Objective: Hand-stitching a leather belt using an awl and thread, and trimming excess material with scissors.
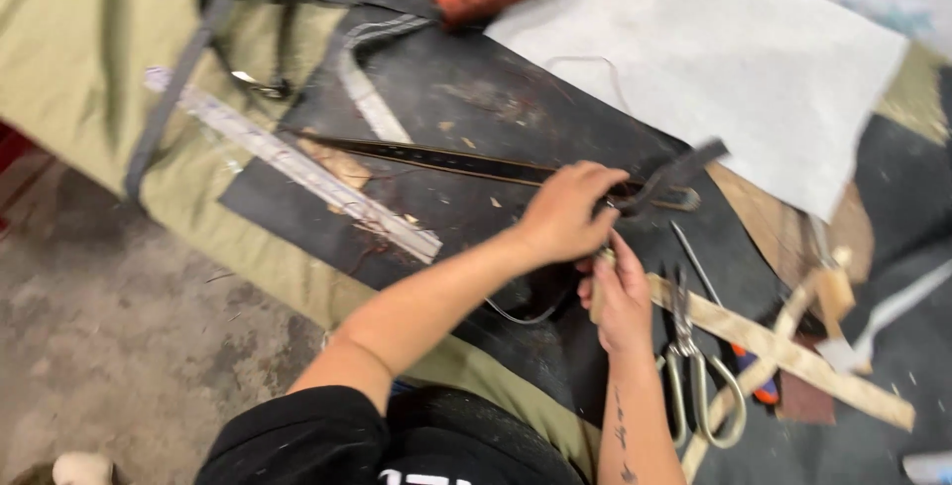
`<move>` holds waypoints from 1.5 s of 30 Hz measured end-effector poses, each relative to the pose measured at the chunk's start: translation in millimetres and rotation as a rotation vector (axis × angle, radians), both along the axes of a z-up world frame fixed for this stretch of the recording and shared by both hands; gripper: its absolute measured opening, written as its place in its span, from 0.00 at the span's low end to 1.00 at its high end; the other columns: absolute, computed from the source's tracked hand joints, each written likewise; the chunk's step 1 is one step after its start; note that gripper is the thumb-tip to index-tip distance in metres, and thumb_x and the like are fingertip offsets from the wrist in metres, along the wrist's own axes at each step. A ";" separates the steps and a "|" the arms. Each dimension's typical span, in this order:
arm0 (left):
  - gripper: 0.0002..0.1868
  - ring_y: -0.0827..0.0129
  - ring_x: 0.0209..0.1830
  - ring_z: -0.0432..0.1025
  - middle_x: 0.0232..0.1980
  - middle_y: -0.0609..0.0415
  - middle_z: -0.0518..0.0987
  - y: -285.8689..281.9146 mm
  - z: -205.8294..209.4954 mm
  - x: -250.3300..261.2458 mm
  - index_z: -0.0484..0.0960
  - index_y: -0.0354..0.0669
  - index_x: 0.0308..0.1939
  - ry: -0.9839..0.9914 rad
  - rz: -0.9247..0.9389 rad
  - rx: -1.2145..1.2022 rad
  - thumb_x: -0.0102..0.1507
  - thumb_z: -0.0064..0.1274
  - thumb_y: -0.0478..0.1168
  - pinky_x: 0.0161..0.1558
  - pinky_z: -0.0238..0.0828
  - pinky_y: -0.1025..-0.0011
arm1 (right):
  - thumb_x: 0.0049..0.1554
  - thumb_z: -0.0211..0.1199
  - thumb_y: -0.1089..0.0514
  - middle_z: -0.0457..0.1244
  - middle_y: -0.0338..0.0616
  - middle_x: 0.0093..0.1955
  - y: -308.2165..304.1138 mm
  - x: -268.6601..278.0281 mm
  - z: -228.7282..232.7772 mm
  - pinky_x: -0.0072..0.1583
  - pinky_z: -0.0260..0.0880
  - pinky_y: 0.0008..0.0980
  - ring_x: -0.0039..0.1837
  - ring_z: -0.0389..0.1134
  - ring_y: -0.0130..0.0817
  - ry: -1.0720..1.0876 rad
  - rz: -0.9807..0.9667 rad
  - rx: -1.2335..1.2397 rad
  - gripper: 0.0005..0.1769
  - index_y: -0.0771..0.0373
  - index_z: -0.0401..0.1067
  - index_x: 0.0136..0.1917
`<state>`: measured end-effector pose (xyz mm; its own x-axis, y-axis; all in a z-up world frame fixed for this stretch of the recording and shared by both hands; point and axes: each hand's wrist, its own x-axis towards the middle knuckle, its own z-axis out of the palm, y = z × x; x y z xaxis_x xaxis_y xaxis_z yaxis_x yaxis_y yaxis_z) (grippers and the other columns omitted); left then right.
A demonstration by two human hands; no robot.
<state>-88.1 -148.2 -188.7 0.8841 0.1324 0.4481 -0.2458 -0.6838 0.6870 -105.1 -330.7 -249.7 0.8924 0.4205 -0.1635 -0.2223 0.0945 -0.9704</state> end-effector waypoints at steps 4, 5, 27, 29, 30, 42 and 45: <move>0.23 0.51 0.53 0.77 0.50 0.50 0.80 -18.1 -14.0 -8.7 0.79 0.49 0.61 -0.125 0.151 -0.008 0.60 0.57 0.41 0.56 0.75 0.57 | 0.67 0.50 0.57 0.67 0.58 0.47 3.8 -5.2 13.9 0.30 0.71 0.26 0.33 0.68 0.34 -0.041 0.026 -0.026 0.28 0.61 0.56 0.79; 0.22 0.50 0.57 0.75 0.55 0.47 0.80 -19.7 -3.7 -15.9 0.78 0.46 0.61 -0.041 0.124 -0.070 0.64 0.51 0.44 0.59 0.72 0.54 | 0.66 0.52 0.53 0.65 0.48 0.44 9.1 -10.1 32.2 0.33 0.67 0.26 0.34 0.65 0.30 0.014 0.021 -0.084 0.30 0.59 0.57 0.79; 0.30 0.46 0.56 0.76 0.53 0.43 0.83 -25.6 -28.5 -14.8 0.73 0.42 0.67 0.057 -0.022 -0.322 0.59 0.52 0.31 0.59 0.72 0.51 | 0.64 0.55 0.60 0.69 0.56 0.43 2.2 1.1 -3.2 0.28 0.73 0.27 0.31 0.70 0.36 -0.049 -0.096 0.067 0.27 0.59 0.63 0.76; 0.27 0.47 0.55 0.77 0.53 0.44 0.83 -28.5 -27.8 -14.6 0.73 0.43 0.66 0.064 -0.006 -0.348 0.62 0.51 0.32 0.57 0.73 0.53 | 0.64 0.56 0.60 0.69 0.56 0.43 0.1 1.5 -4.9 0.28 0.73 0.27 0.30 0.70 0.35 -0.058 -0.089 0.068 0.27 0.60 0.63 0.76; 0.23 0.48 0.54 0.78 0.52 0.45 0.84 -28.0 -27.3 -15.0 0.73 0.44 0.66 0.071 0.018 -0.365 0.65 0.50 0.34 0.56 0.74 0.54 | 0.64 0.56 0.60 0.68 0.56 0.43 1.1 1.6 -6.1 0.28 0.72 0.27 0.30 0.69 0.35 -0.065 -0.076 0.076 0.27 0.61 0.63 0.76; 0.09 0.58 0.43 0.81 0.45 0.56 0.82 -12.9 -34.3 -7.5 0.82 0.47 0.49 -0.120 0.088 -0.269 0.65 0.58 0.35 0.43 0.81 0.66 | 0.64 0.56 0.60 0.68 0.56 0.42 2.0 -0.4 2.4 0.30 0.71 0.23 0.32 0.68 0.30 -0.107 -0.024 0.058 0.28 0.63 0.60 0.77; 0.07 0.57 0.44 0.81 0.44 0.55 0.82 -12.3 -27.9 -5.9 0.81 0.46 0.46 -0.178 0.070 -0.258 0.65 0.58 0.33 0.43 0.81 0.64 | 0.64 0.57 0.60 0.68 0.56 0.42 2.4 -0.1 3.4 0.30 0.71 0.23 0.32 0.68 0.30 -0.111 -0.025 0.054 0.28 0.63 0.60 0.76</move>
<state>-94.0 -160.5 -216.6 0.7794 0.3196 0.5389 -0.3361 -0.5126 0.7901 -105.2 -328.4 -246.3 0.9140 0.4038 -0.0405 -0.1104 0.1514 -0.9823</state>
